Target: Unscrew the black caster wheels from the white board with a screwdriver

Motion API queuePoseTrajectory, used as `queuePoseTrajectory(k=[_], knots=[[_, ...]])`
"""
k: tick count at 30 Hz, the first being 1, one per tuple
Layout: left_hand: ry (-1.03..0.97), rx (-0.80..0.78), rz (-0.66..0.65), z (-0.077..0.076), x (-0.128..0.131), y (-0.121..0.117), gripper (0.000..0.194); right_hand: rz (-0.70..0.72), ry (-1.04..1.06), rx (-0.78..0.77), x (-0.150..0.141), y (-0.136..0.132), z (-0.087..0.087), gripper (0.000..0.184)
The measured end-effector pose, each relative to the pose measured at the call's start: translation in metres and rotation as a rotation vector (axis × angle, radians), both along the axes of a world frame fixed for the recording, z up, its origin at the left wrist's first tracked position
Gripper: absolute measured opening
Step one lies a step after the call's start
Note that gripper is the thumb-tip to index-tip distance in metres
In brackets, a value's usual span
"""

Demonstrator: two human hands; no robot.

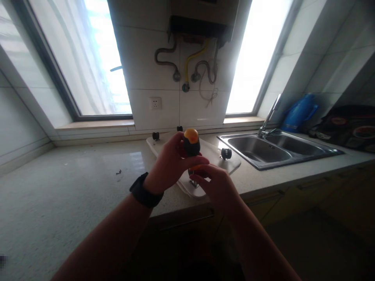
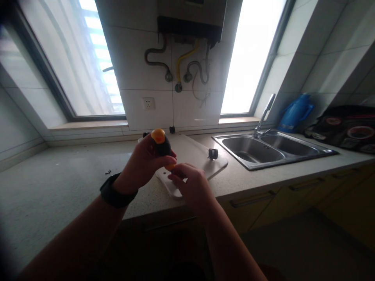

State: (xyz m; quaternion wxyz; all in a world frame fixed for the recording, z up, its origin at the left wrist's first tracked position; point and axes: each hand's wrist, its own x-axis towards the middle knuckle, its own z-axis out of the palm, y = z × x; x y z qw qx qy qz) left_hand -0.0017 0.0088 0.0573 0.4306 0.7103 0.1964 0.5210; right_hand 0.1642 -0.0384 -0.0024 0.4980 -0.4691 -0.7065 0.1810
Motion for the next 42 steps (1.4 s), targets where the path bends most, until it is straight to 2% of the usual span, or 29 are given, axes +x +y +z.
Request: queuePoseTrajectory(k=[2,7,10,13,16,20,22,26,30,33,38,42], knots=[[-0.001,0.008,-0.029,0.002,-0.001,-0.002,0.040,-0.008,0.016,-0.010,-0.001,0.000,-0.001,0.015],[-0.033,-0.082,-0.317,0.008,-0.009,-0.002,0.036,-0.023,0.046,-0.029,-0.002,-0.003,0.000,0.016],[-0.043,-0.110,-0.390,0.007,-0.010,0.001,0.035,-0.019,0.034,-0.032,-0.001,-0.003,0.000,0.015],[-0.078,-0.083,-0.349,0.003,-0.006,0.005,0.030,-0.014,0.018,-0.037,0.000,-0.005,0.000,0.018],[-0.110,-0.065,-0.229,0.000,-0.002,0.005,0.029,-0.007,-0.003,-0.043,0.000,-0.005,0.000,0.017],[-0.120,-0.063,-0.057,0.001,0.002,0.003,0.045,-0.017,0.025,-0.033,0.000,-0.004,-0.001,0.017],[-0.107,-0.057,-0.024,0.001,0.003,0.002,0.050,-0.028,0.027,-0.035,0.000,-0.004,-0.001,0.018],[-0.082,-0.043,-0.100,0.002,0.002,0.002,0.045,-0.062,-0.034,-0.039,-0.001,-0.006,0.001,0.016],[-0.007,-0.058,-0.241,0.005,-0.001,-0.001,0.033,-0.029,-0.056,-0.033,-0.001,-0.006,0.003,0.019],[0.058,-0.085,-0.290,0.008,-0.004,-0.004,0.028,-0.017,-0.061,-0.024,-0.002,-0.006,0.005,0.019],[0.040,-0.037,-0.212,0.007,-0.003,-0.002,0.022,-0.011,-0.079,-0.001,-0.003,-0.010,0.006,0.020],[-0.051,-0.066,-0.117,-0.001,0.001,0.004,0.033,-0.041,-0.097,0.035,-0.001,-0.008,0.002,0.016]])
